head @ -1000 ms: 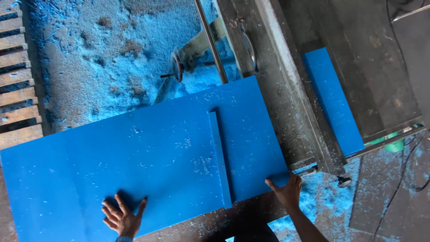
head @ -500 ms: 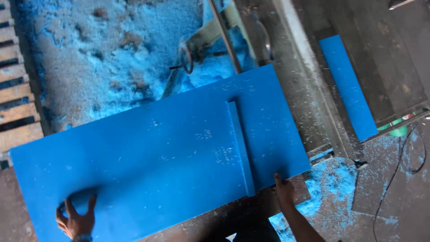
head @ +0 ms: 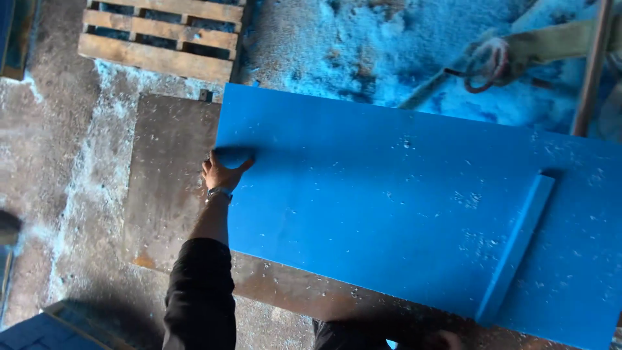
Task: Cutting blue plastic or foam panels using a stationary saw table and organizing the pieces.
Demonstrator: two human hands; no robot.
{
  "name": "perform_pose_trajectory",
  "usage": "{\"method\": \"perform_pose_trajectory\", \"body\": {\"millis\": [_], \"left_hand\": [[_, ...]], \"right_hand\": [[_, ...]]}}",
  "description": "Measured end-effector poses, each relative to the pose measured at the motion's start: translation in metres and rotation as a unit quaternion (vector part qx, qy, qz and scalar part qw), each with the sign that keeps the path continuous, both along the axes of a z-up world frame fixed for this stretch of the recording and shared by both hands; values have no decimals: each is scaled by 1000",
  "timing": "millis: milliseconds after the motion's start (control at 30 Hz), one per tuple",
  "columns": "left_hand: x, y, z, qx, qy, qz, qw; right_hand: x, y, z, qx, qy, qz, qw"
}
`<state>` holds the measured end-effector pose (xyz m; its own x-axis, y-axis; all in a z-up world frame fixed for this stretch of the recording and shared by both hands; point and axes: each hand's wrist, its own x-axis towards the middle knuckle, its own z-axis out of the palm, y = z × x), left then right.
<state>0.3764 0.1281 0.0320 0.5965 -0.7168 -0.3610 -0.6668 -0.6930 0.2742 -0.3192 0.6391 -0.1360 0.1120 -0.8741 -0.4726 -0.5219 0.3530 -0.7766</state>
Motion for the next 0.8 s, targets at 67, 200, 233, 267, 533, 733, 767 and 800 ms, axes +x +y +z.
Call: {"method": "perform_pose_trajectory", "body": {"millis": [67,200,233,267,533,733,767,800], "left_hand": [[20,-1,-42,-3,-62,0,998],[38,0,-45,-40,-45,-12,998],[31,-7,-31,14,-34,-3,999],[22,-14,-16,70,-25,5,997],[87,-28,-160,-59,-297,-253,919],[61,7,-162,-97,-363,-241,895],[61,6,-161,-103,-383,-234,887],[55,6,-155,-105,-385,-235,886]], "right_hand": [[44,-29,-18,-123,-26,124,984],[164,-216,152,435,-217,-456,745],[168,-211,135,430,-186,-497,731],[169,-208,118,424,-155,-536,713],[169,-205,141,399,-186,-556,705],[136,-198,120,392,-178,-563,706],[131,-193,110,385,-181,-573,700],[127,-197,117,384,-184,-573,700]]}}
